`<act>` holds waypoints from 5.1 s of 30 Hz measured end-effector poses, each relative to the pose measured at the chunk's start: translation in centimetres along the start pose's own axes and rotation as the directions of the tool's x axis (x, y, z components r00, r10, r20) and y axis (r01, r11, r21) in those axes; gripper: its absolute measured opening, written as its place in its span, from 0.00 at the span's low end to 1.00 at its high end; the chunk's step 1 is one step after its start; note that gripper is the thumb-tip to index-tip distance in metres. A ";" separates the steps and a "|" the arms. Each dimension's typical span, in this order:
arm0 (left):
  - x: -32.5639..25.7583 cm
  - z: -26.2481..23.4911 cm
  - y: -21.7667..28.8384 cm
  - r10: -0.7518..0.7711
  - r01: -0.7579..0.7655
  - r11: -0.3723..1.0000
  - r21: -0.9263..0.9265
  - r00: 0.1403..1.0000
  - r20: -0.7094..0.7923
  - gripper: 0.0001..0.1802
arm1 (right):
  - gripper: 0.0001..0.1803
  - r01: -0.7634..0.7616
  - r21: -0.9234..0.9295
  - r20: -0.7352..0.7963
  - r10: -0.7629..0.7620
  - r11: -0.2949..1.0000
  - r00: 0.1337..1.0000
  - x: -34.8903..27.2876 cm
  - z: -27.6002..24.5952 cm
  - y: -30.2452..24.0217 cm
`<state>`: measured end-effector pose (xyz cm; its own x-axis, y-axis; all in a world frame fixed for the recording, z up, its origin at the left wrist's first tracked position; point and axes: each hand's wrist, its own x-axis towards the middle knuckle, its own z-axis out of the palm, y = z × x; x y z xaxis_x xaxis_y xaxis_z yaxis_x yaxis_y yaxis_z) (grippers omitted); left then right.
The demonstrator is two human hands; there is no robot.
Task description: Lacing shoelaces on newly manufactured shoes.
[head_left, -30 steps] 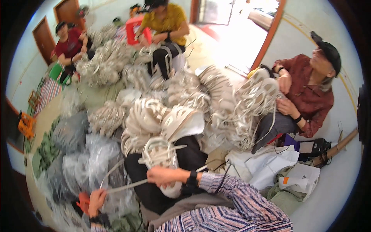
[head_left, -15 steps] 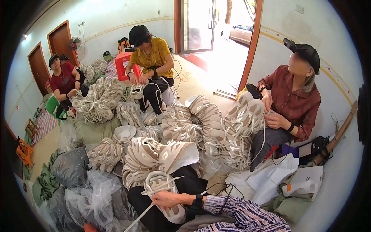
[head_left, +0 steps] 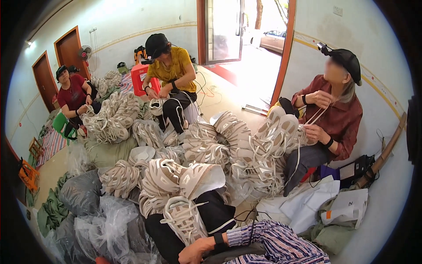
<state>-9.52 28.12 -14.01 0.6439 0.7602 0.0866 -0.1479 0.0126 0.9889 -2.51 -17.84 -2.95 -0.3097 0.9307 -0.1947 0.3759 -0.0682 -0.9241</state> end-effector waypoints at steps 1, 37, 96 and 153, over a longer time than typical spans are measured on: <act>-0.2 -0.1 -0.3 -0.018 0.016 0.998 -0.053 0.999 -0.039 0.13 | 0.13 0.001 0.003 0.002 -0.001 1.000 1.000 0.1 0.4 0.1; -22.4 26.1 6.4 0.142 -0.682 0.601 0.417 0.605 0.784 0.07 | 0.38 0.333 0.885 -0.431 0.300 0.326 0.851 -7.6 1.1 4.2; -24.2 27.8 9.1 -0.325 -0.148 0.867 0.475 0.555 0.766 0.13 | 0.08 0.603 0.574 -0.818 0.358 0.554 0.450 -5.5 -2.3 5.5; -23.6 30.2 7.8 -0.102 -0.731 0.541 0.415 0.433 0.896 0.18 | 0.05 -0.722 -0.222 -0.955 0.004 0.655 0.298 -7.4 -0.2 3.2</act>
<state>-3.24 -9.33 -4.68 0.9662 -0.2540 0.0445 -0.2392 -0.8188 0.5218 1.12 -24.88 -4.36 0.7431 0.6199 0.2519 0.6640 -0.6368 -0.3919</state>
